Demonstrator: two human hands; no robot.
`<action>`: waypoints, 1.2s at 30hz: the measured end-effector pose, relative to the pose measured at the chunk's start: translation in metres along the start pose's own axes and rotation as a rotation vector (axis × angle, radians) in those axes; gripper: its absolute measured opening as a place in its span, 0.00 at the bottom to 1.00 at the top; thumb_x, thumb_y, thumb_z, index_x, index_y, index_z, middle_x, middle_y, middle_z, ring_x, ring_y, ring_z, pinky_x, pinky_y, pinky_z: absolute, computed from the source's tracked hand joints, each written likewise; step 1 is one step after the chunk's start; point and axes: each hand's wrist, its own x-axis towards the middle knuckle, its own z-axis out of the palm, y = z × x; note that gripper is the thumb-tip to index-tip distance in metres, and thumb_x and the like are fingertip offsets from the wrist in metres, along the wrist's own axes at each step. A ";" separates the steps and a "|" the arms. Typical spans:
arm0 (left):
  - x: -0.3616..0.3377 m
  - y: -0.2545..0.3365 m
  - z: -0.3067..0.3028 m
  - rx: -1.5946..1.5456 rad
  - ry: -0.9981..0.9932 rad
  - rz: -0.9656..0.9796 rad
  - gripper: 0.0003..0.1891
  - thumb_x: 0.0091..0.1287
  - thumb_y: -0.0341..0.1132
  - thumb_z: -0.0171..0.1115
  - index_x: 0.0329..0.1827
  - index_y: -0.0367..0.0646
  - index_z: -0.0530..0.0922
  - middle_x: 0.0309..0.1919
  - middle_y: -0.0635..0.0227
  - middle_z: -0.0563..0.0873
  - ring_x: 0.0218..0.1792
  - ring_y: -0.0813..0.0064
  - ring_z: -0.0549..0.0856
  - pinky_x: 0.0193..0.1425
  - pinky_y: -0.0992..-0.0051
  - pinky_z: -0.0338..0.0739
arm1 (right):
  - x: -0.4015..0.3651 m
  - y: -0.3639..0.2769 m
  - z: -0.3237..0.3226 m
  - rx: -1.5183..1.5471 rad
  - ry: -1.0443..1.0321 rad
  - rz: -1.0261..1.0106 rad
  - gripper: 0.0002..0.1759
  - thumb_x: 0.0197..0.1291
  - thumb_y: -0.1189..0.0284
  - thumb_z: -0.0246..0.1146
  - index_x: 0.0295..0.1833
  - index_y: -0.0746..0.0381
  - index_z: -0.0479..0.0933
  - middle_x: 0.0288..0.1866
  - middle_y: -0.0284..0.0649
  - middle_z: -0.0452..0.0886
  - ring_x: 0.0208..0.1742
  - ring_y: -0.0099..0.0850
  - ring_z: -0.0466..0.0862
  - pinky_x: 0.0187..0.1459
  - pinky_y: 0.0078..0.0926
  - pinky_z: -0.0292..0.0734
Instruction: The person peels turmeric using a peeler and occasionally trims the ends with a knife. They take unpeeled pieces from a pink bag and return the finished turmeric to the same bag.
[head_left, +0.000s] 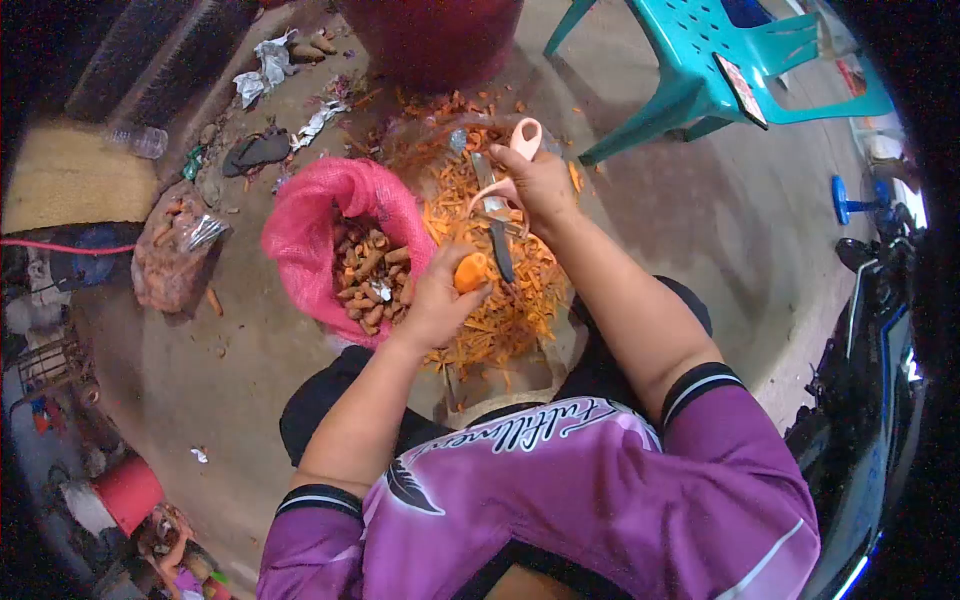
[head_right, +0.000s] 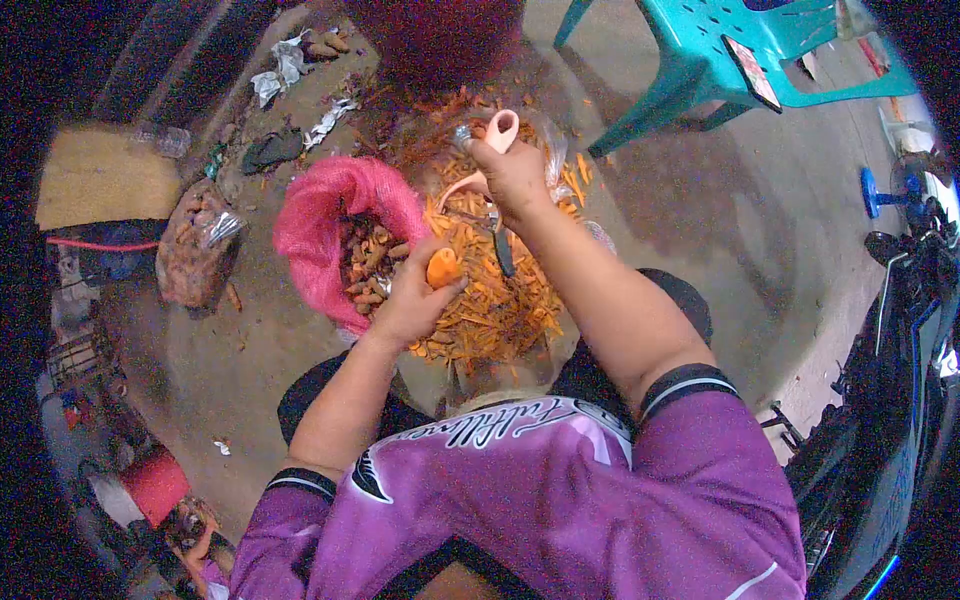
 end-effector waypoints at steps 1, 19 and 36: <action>0.000 0.001 -0.001 0.110 0.026 0.085 0.27 0.49 0.29 0.63 0.53 0.36 0.63 0.41 0.61 0.75 0.43 0.72 0.74 0.50 0.76 0.67 | -0.003 -0.002 0.003 -0.070 -0.037 0.004 0.14 0.46 0.65 0.64 0.28 0.64 0.71 0.20 0.32 0.71 0.18 0.20 0.70 0.17 0.19 0.65; 0.001 -0.002 0.002 -0.093 0.036 -0.069 0.24 0.51 0.26 0.61 0.52 0.38 0.64 0.41 0.64 0.77 0.45 0.75 0.76 0.49 0.76 0.69 | -0.004 0.002 0.006 -0.370 0.045 -0.125 0.18 0.46 0.64 0.64 0.31 0.70 0.71 0.25 0.35 0.73 0.24 0.21 0.71 0.23 0.21 0.69; 0.000 -0.018 0.010 -0.317 -0.026 -0.159 0.22 0.55 0.27 0.57 0.53 0.37 0.63 0.41 0.67 0.75 0.39 0.78 0.74 0.43 0.78 0.70 | 0.000 -0.002 0.005 -0.196 0.123 -0.254 0.16 0.44 0.65 0.64 0.29 0.68 0.73 0.22 0.35 0.73 0.22 0.21 0.72 0.23 0.20 0.68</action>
